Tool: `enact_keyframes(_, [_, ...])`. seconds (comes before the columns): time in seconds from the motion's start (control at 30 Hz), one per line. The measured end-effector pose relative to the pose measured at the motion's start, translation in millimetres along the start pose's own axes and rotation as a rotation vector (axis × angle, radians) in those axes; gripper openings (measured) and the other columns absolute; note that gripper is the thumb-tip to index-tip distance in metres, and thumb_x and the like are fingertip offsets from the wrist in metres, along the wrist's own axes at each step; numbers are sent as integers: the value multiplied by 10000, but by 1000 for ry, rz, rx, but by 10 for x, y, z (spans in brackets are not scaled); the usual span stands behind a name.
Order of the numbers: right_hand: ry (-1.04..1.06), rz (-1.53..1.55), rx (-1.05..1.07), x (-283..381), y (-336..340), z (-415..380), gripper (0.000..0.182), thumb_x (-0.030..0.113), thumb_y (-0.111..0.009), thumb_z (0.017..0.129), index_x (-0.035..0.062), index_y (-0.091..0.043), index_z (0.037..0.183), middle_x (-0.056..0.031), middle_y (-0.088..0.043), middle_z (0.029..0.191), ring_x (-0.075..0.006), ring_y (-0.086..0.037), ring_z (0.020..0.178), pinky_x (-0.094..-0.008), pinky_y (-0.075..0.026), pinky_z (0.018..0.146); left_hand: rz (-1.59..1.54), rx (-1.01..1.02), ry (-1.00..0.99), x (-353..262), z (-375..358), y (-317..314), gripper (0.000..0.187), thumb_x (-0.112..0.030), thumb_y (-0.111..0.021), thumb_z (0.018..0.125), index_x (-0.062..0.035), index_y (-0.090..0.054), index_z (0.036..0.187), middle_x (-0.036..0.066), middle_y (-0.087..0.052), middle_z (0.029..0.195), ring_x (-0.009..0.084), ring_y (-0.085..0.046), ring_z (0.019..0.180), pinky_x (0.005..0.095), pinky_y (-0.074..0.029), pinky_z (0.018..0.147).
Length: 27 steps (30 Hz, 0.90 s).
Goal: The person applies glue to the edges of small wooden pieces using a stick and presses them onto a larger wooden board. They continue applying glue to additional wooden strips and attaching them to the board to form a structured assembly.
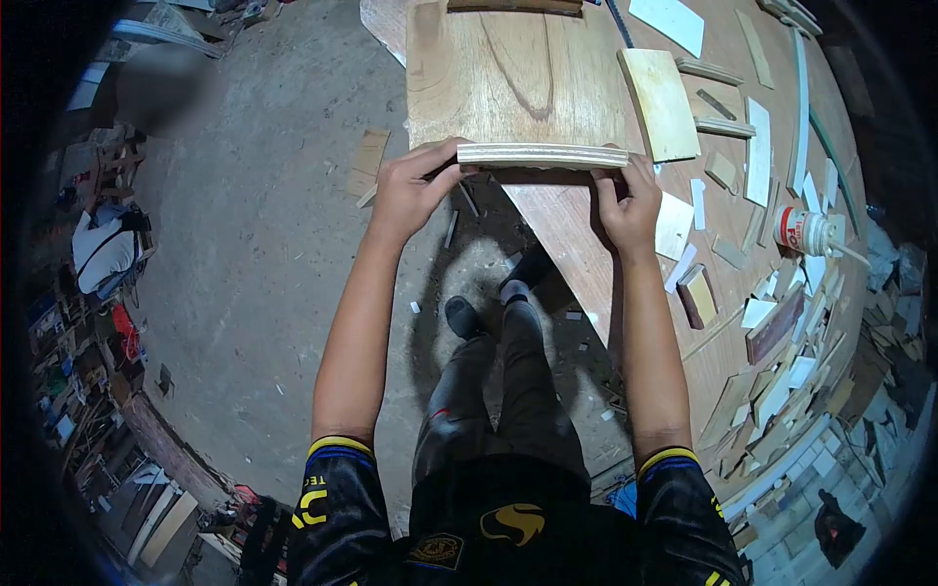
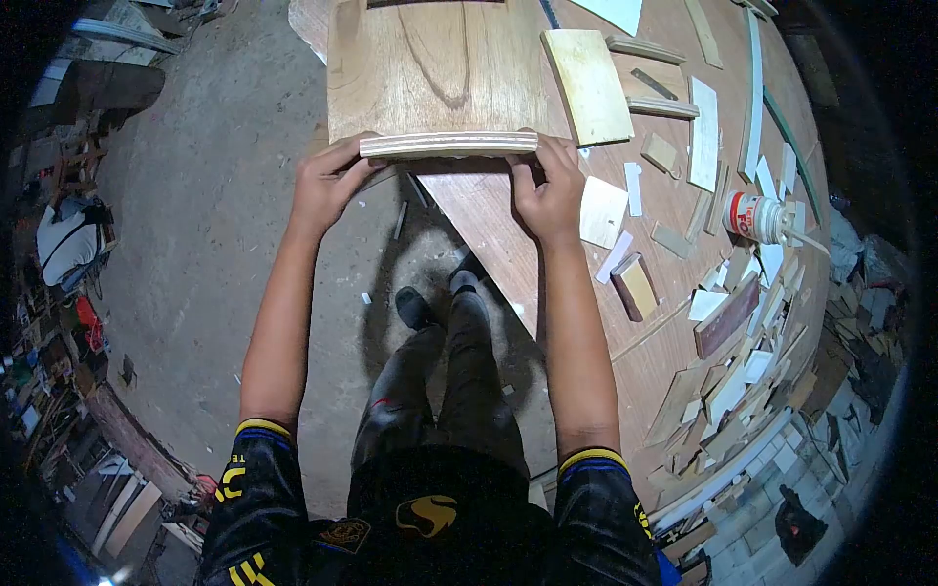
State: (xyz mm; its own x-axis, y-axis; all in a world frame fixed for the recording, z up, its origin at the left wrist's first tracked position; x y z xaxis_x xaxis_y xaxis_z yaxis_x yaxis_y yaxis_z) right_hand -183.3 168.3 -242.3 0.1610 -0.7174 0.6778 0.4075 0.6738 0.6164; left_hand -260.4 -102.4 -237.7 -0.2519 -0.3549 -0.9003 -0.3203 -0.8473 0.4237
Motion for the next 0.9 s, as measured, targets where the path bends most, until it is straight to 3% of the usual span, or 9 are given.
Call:
enact_keyframes(0.07, [-22,-3,15,20,8,2,202,10,-667,780,-43,-658,974,-176,-673,961,-313,-603,893,-355,-460,822,-13,11,-3,-4,-2,-5,283,-107,-714,809,-37,-695,1082,131,-705,1041,241,-685,944,325,-520,832])
enact_keyframes(0.2, [-31,-8,18,3,-5,-7,198,7,-662,782,-45,-657,973,-175,-674,961,-309,-602,899,-352,-458,821,-9,11,-12,34,-8,1,276,-108,-713,812,-31,-695,1077,136,-704,1039,244,-683,950,329,-519,839])
enact_keyframes(0.37, [-50,11,32,7,-4,-6,247,-4,-641,726,-18,-660,971,-176,-667,970,-347,-585,889,-377,-475,809,-27,24,-20,66,-5,8,275,-100,-712,812,-24,-693,1075,141,-703,1040,249,-682,952,330,-517,843])
enact_keyframes(0.43, [-33,-4,29,0,-6,-4,246,-3,-641,726,-20,-659,971,-177,-667,969,-348,-585,891,-378,-475,811,12,37,-63,59,2,11,256,-63,-670,848,6,-678,1095,114,-709,993,158,-665,901,276,-504,829])
enact_keyframes(0.57, [-25,-18,27,0,-9,-8,250,-2,-642,723,-26,-659,971,-182,-668,969,-352,-587,896,-383,-475,818,16,34,-64,67,-5,21,262,-64,-675,843,4,-679,1095,115,-711,997,160,-667,908,280,-506,829])
enact_keyframes(0.63, [-22,-17,31,4,-5,-8,253,-2,-643,723,-25,-660,974,-182,-668,971,-353,-587,899,-383,-475,820,-3,25,-41,75,2,22,281,-66,-707,794,-9,-689,1069,150,-702,1036,256,-682,953,334,-515,847])
enact_keyframes(0.9, [-9,-26,31,-2,-17,-26,253,10,-661,734,-20,-659,985,-177,-672,982,-348,-589,911,-382,-473,827,-5,33,-63,55,-4,33,273,-69,-706,794,-5,-692,1060,148,-703,1031,261,-683,951,340,-516,849])
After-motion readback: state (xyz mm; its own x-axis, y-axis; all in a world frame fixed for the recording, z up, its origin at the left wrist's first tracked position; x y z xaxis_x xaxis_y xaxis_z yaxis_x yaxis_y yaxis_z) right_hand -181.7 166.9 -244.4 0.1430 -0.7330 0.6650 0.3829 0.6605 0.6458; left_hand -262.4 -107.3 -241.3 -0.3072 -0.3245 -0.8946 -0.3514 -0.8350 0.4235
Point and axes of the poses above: each hand's wrist, its own z-axis towards the middle knuckle, its own y-axis out of the back of the hand, x = y × z, the point moved 4 cm from there along z, towards the middle knuckle
